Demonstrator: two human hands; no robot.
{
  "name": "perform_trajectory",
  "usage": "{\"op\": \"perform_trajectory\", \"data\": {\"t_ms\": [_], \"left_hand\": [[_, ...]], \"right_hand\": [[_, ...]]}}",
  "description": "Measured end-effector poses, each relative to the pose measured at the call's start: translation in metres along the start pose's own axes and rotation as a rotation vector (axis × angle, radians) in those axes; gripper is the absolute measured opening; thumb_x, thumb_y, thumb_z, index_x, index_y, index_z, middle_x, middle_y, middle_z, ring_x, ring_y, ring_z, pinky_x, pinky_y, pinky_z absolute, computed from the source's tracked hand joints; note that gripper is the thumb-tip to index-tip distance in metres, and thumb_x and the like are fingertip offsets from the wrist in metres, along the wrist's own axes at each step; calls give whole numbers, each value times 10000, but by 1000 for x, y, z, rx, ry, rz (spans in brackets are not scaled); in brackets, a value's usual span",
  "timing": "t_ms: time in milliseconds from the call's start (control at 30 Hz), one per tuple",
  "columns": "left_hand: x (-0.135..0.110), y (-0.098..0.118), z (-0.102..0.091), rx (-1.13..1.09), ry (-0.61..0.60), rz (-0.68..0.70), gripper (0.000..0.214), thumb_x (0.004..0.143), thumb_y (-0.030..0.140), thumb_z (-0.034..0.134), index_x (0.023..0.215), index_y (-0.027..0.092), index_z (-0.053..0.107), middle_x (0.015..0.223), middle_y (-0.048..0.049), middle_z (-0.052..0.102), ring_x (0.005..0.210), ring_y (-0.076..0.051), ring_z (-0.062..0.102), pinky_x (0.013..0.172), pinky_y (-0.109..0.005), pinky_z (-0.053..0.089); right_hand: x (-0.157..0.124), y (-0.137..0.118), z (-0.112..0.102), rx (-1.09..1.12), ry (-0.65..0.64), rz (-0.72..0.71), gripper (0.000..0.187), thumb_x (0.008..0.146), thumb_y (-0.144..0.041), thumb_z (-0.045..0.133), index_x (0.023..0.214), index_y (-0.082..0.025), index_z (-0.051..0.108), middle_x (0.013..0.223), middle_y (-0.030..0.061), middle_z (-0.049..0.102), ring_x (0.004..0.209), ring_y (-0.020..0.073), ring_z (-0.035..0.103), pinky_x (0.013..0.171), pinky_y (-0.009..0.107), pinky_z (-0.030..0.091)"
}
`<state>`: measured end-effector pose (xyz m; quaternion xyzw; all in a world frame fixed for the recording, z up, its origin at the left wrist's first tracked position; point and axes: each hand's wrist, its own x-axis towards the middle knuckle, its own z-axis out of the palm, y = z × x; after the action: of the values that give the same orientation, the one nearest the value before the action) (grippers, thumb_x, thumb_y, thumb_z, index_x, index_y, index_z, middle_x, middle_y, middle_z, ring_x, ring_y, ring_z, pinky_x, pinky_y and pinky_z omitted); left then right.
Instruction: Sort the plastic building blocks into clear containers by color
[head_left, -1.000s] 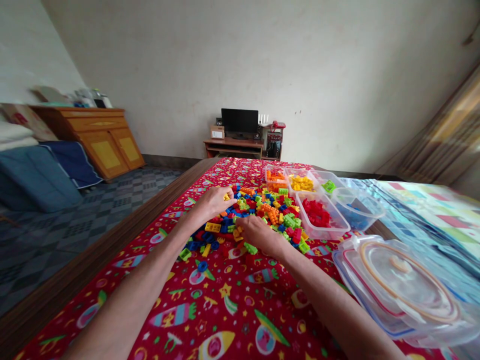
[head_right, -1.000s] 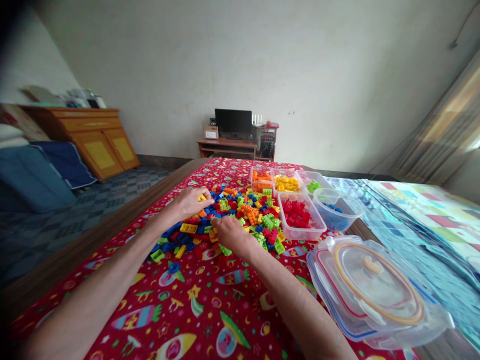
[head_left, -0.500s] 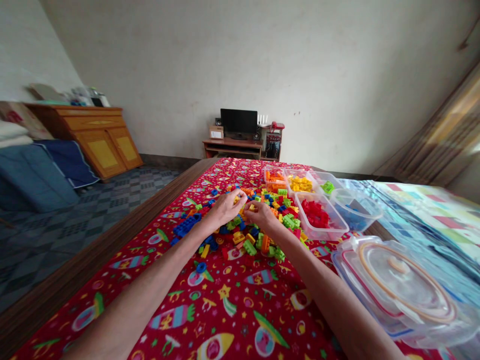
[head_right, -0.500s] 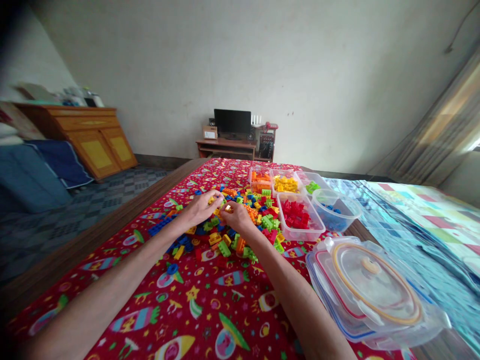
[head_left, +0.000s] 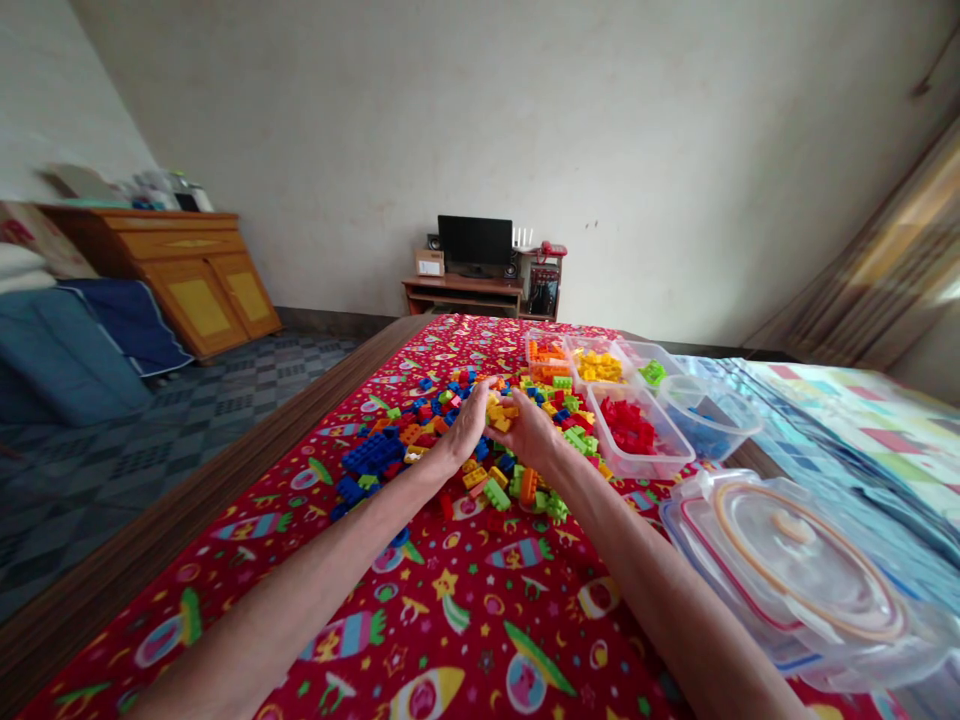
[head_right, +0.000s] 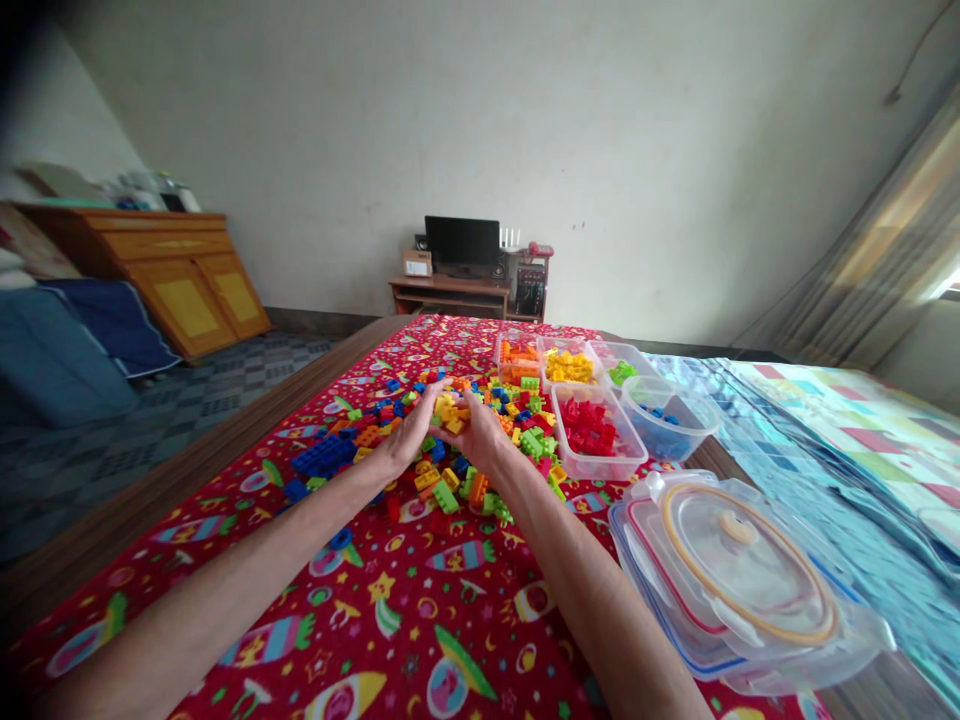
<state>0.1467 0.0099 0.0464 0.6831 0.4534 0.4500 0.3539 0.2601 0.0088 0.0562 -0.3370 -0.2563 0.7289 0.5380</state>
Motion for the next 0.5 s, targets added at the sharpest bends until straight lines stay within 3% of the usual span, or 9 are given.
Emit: {"op": "perform_trajectory", "data": {"t_ms": [167,267,333,500], "left_hand": [[-3,6,0,-135,-91,-36,673,939,596,112,1460,243,351,1507,-66,401,1435,-233,260,1148,-422,265],[-2,9,-7,-98,-172,-27,630,934,573,237,1471,259,337,1532,-31,351,1446,-224,227,1168,-410,230],[0,9,-14,-39,-217,8,632,914,558,334,1458,238,372,1528,-36,353,1438,-235,250,1173,-403,227],[13,3,-32,165,-324,148,654,859,585,430,1355,169,526,1452,-74,471,1364,-275,395,1146,-388,293]], "right_hand": [[-6,-2,2,21,-21,14,242,902,-398,520,777,-197,567,613,-10,623,697,148,636,711,326,574],[-7,-2,1,18,-41,9,137,855,-318,594,789,-198,587,650,-17,648,763,152,648,774,338,561],[-4,-1,-1,-6,-72,-28,72,801,-249,645,782,-199,597,679,-23,660,812,152,649,814,340,547],[4,2,-10,-74,-140,-98,114,707,-195,707,757,-192,604,685,-24,663,810,155,648,792,319,546]]}}
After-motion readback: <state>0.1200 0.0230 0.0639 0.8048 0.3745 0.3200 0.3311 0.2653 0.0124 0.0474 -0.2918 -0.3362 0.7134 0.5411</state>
